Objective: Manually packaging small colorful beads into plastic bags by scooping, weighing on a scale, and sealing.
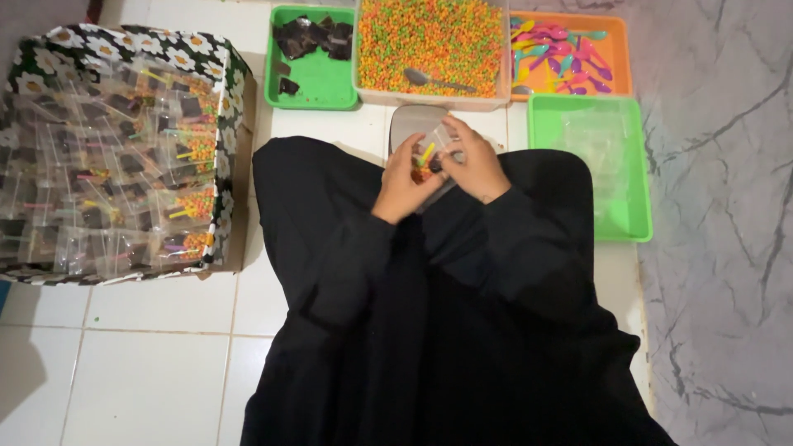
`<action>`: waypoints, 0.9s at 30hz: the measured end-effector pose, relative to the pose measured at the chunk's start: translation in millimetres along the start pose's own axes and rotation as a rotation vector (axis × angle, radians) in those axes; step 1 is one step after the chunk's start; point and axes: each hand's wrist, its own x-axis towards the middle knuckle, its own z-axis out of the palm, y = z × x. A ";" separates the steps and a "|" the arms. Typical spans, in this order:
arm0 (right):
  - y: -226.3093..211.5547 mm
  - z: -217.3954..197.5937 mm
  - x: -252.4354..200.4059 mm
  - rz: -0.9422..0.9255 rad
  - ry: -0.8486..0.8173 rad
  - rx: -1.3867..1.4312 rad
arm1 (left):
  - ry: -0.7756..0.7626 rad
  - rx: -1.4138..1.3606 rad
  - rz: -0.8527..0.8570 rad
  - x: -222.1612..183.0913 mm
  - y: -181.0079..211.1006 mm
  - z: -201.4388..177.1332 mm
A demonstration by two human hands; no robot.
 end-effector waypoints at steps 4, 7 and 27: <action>20.8 -2.3 1.4 0.065 -0.063 0.280 | -0.114 -0.292 -0.148 2.7 -6.5 -5.4; 13.1 -9.4 -4.5 0.044 -0.094 0.350 | -0.127 -0.440 -0.192 1.2 13.4 -10.0; 31.6 0.0 -5.4 -0.113 0.175 0.216 | 0.156 -0.617 -0.234 -0.1 48.5 -13.5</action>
